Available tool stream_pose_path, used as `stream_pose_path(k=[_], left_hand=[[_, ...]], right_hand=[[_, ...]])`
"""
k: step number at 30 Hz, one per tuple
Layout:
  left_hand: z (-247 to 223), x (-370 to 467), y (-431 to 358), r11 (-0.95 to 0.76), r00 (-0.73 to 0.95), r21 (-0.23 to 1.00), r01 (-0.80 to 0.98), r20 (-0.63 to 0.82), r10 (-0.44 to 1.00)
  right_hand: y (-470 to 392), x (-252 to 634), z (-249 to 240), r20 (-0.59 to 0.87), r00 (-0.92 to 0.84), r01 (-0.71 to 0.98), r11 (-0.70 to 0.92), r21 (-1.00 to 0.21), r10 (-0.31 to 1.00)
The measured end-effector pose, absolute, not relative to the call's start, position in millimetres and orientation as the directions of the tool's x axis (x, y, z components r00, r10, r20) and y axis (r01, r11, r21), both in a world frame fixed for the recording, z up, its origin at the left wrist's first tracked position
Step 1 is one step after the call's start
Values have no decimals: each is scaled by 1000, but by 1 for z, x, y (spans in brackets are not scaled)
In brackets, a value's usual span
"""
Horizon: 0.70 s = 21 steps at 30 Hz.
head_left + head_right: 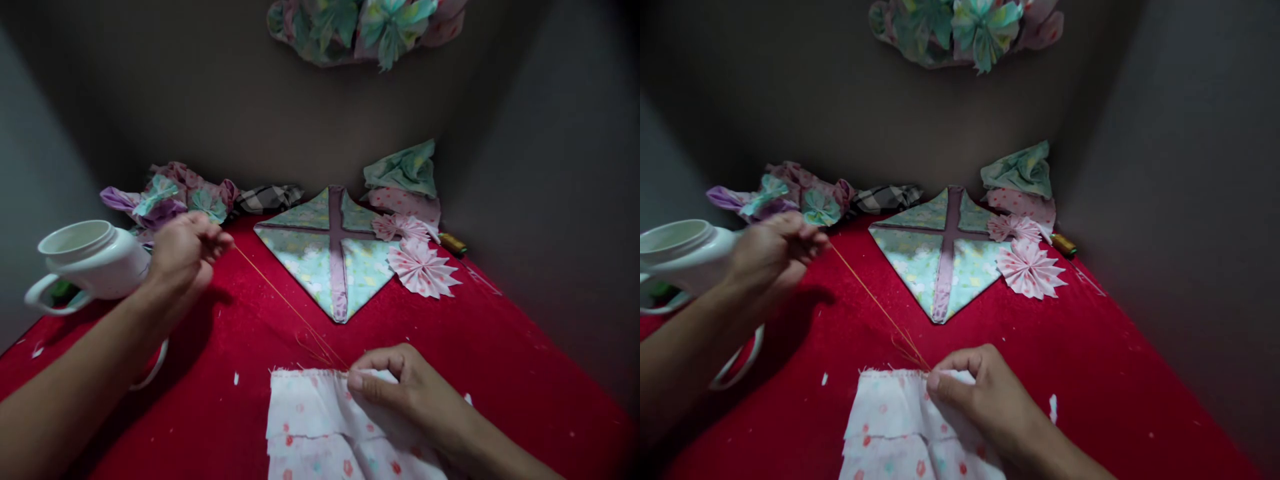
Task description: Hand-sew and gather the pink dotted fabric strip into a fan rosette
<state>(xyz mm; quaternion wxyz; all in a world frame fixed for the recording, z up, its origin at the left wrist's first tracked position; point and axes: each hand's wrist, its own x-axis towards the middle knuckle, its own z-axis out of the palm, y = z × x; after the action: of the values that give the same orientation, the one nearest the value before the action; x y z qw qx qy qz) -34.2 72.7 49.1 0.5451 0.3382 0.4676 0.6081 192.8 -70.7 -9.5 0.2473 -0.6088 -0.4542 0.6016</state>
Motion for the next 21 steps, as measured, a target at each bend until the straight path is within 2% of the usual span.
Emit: stream_pose_path(k=[2,5,8,10,13,14,16,21], left_hand=[[51,-48,84,-162,-301,956,-245,83,950],[42,-48,82,-211,-253,975,-75,186,949],[30,-24,59,-116,-25,991,66,118,993],[23,-5,38,-35,179,989,145,9,984],[15,15,12,35,537,965,260,-175,825],[12,18,6,38,610,958,283,-211,764],[6,18,0,34,685,955,295,-236,690],[-2,11,7,114,702,962,248,-260,663]], right_hand=[[-70,195,-11,-531,-141,228,-494,-839,836],[-71,196,-12,-531,-149,177,-506,-844,834],[-72,198,-14,-529,-177,141,-511,-848,830],[-72,198,-16,-531,-196,124,-517,-847,824],[-72,199,-16,-529,-209,133,-512,-849,823],[-72,198,-15,-528,-214,134,-511,-849,822],[-73,199,-14,-535,-224,115,-523,-844,814],[-73,201,-13,-532,-218,62,-532,-844,818]])
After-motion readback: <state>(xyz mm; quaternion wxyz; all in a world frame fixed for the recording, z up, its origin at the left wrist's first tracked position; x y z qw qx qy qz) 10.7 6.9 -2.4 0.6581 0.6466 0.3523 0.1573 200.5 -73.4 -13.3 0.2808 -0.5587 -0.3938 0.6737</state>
